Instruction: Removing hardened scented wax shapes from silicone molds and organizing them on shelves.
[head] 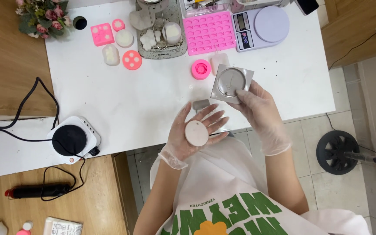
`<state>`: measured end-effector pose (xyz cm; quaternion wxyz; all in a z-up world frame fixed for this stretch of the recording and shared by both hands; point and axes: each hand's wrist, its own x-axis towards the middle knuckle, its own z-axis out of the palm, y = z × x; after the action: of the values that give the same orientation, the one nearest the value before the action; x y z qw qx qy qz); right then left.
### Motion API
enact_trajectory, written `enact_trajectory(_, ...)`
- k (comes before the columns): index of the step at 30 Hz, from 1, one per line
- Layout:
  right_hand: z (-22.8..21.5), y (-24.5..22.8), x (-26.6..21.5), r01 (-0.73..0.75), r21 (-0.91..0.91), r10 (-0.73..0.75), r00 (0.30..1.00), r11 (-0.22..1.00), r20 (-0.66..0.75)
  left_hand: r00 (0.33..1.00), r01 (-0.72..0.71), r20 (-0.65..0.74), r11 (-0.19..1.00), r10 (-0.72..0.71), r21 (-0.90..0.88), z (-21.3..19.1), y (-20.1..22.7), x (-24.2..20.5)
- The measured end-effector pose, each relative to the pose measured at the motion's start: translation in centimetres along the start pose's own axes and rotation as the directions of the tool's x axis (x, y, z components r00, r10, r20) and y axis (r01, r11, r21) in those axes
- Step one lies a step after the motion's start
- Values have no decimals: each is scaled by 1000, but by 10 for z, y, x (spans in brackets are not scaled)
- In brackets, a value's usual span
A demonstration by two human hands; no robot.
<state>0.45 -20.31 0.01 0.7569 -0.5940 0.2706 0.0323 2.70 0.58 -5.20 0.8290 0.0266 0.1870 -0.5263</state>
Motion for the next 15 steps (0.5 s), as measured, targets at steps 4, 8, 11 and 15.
enact_trajectory(4,-31,55,38,-123,129,135,987,984,-92,968,-75,-245,992,48,-100,-29,13,-7)
enact_trajectory(8,-59,103,63,-278,231,323,928,932,-184,929,-147,-357,984,100,-105,-34,22,-20)
enact_trajectory(11,-71,129,66,-358,274,415,890,893,-190,901,-183,-410,981,143,-60,-29,30,-23)
enact_trajectory(15,-73,125,76,-389,349,469,864,853,-183,856,-228,-486,972,175,-51,-18,39,-19)
